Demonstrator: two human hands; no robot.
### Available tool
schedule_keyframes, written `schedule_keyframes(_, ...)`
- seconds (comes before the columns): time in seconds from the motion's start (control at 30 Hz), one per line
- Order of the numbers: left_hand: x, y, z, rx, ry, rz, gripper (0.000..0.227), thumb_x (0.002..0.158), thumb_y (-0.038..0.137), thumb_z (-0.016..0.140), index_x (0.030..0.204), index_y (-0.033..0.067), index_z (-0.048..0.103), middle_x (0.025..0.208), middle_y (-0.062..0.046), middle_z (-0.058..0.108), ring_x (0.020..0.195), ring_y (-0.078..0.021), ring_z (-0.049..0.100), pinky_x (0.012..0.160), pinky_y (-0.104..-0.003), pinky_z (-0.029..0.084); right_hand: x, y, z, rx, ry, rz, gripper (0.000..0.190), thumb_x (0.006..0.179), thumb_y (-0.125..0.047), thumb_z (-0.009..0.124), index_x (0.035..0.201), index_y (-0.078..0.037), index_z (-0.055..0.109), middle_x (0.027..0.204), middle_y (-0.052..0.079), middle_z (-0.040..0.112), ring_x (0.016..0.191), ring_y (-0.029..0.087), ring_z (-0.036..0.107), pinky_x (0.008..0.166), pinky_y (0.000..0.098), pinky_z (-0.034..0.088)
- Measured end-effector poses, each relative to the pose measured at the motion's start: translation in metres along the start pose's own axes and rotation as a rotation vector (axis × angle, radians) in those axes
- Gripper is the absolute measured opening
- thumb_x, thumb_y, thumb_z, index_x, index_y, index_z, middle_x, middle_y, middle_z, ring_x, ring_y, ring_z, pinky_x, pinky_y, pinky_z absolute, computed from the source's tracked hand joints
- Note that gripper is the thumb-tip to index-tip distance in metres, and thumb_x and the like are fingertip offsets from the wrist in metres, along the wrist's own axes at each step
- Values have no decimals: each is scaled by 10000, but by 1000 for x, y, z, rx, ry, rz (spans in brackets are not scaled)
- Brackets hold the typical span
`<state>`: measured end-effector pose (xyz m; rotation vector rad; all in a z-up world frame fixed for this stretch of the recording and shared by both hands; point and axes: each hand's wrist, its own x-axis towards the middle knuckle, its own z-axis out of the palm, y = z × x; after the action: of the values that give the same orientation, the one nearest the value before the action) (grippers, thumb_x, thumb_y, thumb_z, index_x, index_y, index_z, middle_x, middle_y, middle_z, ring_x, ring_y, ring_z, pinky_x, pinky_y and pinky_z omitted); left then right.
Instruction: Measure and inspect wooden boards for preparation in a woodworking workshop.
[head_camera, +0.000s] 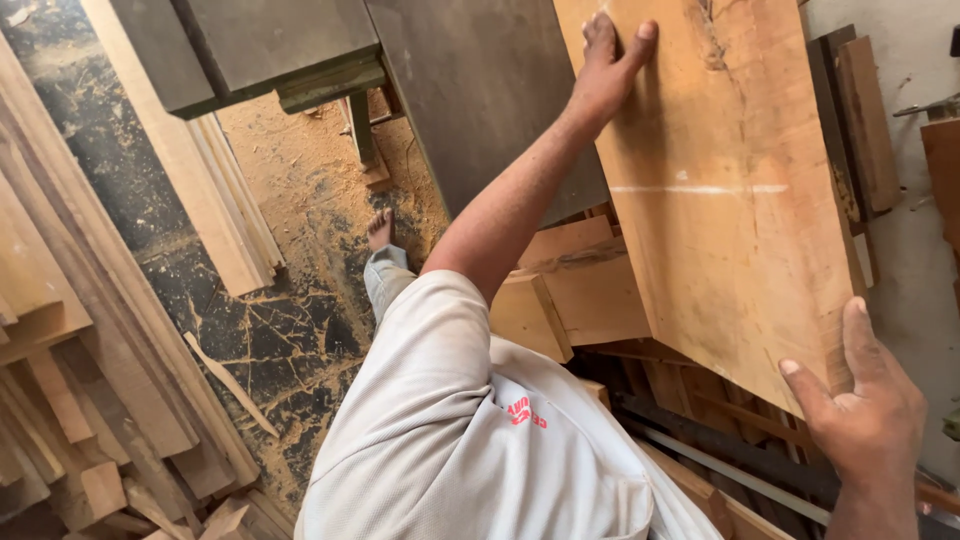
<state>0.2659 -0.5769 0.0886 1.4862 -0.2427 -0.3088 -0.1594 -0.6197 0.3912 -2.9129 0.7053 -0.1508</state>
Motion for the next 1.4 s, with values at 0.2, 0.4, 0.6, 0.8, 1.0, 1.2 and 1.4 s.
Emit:
schedule_keyframes(0.2,47,19,-31,-31,71,68,1016,976,712,500,1553,-88,258,1678,-292,184,1595,-385,89,1280,-448,187,55,-49,2,15,-4,-5,807,846,-189,836,1578,-26,538,1315,232,687,1149,288,696,978,370,545)
schedule_keyframes(0.4,112,21,-54,-44,148,90,790,959,625,544,1319,-78,572,1489,-242,501,1416,-371,457,1161,-434,404,113,-100,3,15,2,-26,816,827,-143,830,1576,-4,538,1290,256,682,1161,315,688,949,386,540)
schedule_keyframes(0.6,121,-9,-42,-43,146,59,816,969,609,509,1420,-71,502,1503,-270,481,1432,-386,436,1167,-430,384,151,-103,20,81,35,-110,764,876,-135,833,1561,17,530,1368,261,658,1216,297,675,1032,365,534)
schedule_keyframes(0.8,8,5,-25,117,-13,75,1100,957,659,543,1623,-83,77,1714,-315,14,1617,-371,-2,1297,-429,109,202,-177,9,65,13,-122,795,845,-93,819,1564,34,503,1374,282,641,1189,331,667,1006,384,525)
schedule_keyframes(1.0,-1,34,-44,83,-108,22,1145,934,663,578,1620,-85,49,1715,-296,-1,1614,-348,-19,1286,-432,111,245,-178,28,11,104,-370,757,894,-66,827,1550,77,478,1446,280,622,1301,330,658,1113,385,529)
schedule_keyframes(1.2,12,41,-51,156,-99,71,1137,936,664,585,1621,-84,73,1718,-286,45,1628,-338,-17,1297,-436,130,279,-211,29,130,60,-314,750,914,-76,797,1583,66,487,1386,271,674,1209,325,707,1052,383,544)
schedule_keyframes(1.4,13,40,-70,186,-151,125,1126,934,669,597,1626,-66,99,1714,-281,83,1614,-341,61,1288,-430,185,327,-210,49,116,106,-499,676,955,-28,767,1550,92,469,1355,262,702,1182,313,734,1072,374,578)
